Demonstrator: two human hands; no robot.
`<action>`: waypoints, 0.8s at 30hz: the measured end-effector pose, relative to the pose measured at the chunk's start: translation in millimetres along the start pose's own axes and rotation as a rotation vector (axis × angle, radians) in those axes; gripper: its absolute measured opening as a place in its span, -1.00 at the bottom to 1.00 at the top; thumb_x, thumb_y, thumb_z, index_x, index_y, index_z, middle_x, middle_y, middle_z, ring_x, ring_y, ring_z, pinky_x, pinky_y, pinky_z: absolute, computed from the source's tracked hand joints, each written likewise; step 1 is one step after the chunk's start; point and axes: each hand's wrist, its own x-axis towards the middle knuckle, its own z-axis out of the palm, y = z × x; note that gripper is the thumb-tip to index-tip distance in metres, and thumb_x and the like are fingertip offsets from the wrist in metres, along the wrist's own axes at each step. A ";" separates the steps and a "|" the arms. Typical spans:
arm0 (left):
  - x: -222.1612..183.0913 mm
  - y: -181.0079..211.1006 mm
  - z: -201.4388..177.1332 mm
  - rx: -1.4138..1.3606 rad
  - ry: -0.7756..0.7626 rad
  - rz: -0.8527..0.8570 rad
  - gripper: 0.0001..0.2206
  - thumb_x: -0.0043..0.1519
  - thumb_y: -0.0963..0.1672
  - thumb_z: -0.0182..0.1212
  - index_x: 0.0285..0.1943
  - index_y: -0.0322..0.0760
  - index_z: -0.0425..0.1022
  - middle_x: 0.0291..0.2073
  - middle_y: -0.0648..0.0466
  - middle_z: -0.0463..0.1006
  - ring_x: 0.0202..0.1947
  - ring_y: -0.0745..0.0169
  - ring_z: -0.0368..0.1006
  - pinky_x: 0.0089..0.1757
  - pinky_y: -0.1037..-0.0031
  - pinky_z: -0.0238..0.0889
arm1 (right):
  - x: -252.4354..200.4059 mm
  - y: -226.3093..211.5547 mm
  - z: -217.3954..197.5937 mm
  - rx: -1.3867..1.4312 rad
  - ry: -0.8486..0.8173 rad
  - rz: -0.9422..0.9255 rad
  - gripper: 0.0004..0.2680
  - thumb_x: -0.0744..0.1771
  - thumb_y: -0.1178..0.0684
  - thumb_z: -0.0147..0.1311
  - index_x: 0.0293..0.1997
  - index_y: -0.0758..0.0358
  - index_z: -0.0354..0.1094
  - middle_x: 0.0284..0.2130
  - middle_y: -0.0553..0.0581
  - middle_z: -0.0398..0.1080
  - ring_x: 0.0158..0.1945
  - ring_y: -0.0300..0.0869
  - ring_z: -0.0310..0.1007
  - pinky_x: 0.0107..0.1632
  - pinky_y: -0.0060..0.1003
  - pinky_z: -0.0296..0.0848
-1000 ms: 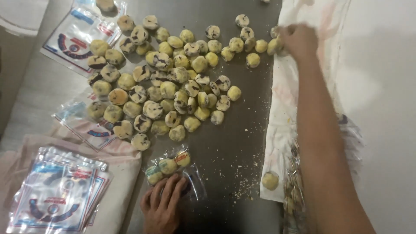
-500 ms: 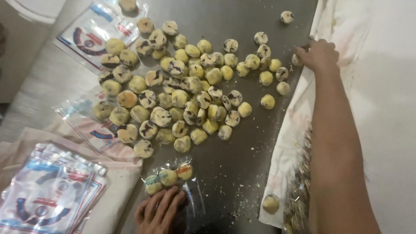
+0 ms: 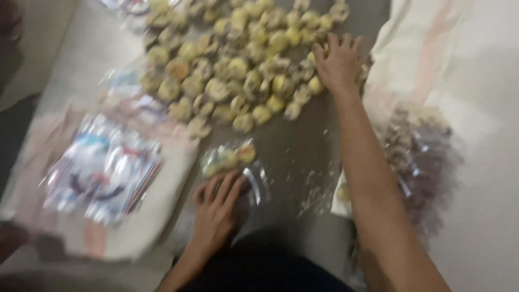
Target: Manually sorting and placing small round cookies into individual plastic bags from a large pile on a production table.
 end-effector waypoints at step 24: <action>-40.5 -4.4 33.6 0.147 -0.028 0.203 -0.55 0.35 -0.09 -0.25 0.44 -0.21 0.12 0.35 -0.04 0.16 0.27 0.03 0.01 0.09 0.06 -0.22 | -273.6 -115.2 -56.9 -0.094 -0.034 -0.255 -0.74 0.38 0.00 0.04 0.21 0.12 0.29 -0.04 0.13 0.29 0.03 -0.03 0.16 -0.04 -0.17 0.17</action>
